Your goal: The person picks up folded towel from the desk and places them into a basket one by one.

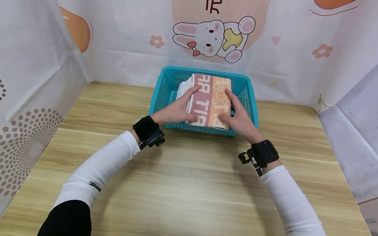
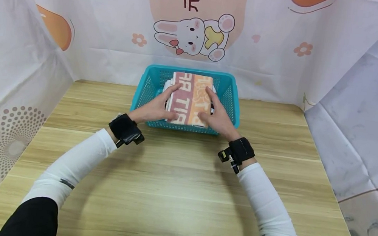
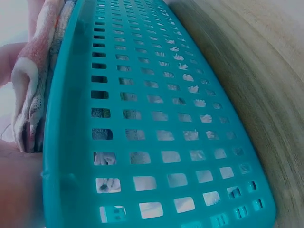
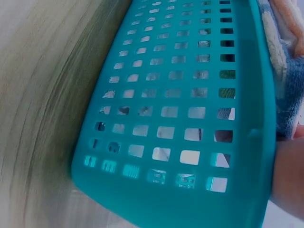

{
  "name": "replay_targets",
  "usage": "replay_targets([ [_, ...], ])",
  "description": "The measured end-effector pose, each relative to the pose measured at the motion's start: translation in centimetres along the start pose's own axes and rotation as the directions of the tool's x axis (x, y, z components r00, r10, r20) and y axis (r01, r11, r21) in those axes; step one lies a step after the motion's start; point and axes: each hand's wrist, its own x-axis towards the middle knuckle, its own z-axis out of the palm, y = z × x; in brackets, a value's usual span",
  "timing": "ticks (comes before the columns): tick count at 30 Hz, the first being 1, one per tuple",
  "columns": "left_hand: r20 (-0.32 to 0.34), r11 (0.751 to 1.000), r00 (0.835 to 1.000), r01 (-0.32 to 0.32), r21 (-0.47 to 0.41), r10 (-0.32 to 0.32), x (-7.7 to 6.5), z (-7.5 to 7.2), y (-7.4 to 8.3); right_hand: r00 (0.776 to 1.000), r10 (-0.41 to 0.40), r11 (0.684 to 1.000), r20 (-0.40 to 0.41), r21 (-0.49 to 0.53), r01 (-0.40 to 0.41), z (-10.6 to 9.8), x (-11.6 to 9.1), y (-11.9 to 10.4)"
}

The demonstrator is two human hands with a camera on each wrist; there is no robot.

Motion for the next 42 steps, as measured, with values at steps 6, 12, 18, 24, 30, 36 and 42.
replay_targets([
  [6,0.004,0.999,1.0,-0.014,0.033,0.014,0.2,0.0,-0.4,1.0,-0.013,0.999,0.023,-0.048,0.014,-0.1,0.2,0.3],
  [12,0.012,0.996,0.998,-0.055,0.067,0.055,0.2,-0.1,-1.0,0.998,-0.039,0.996,0.057,-0.075,0.043,-0.2,0.6,0.2],
  [18,-0.013,0.99,0.995,-0.099,0.096,0.101,-0.1,0.1,-1.1,0.998,-0.036,0.997,0.057,-0.07,0.04,-0.2,1.4,0.0],
  [24,-0.031,0.986,0.994,-0.101,0.132,0.106,0.0,0.1,-1.1,0.997,-0.04,0.998,0.07,-0.054,0.044,0.1,0.9,-2.1],
  [30,-0.065,0.979,0.992,-0.095,0.178,0.108,0.4,-0.1,-1.2,0.996,-0.038,0.997,0.076,-0.058,0.043,0.2,1.2,-2.3],
  [36,-0.067,0.979,0.997,-0.025,0.203,0.04,0.9,-0.2,-1.6,0.996,0.003,0.995,0.092,-0.104,0.007,0.0,2.6,0.4],
  [42,-0.052,0.973,0.998,0.045,0.227,-0.035,1.1,-0.3,-1.9,0.993,0.015,0.98,0.116,-0.2,0.008,-0.1,2.8,1.1],
])
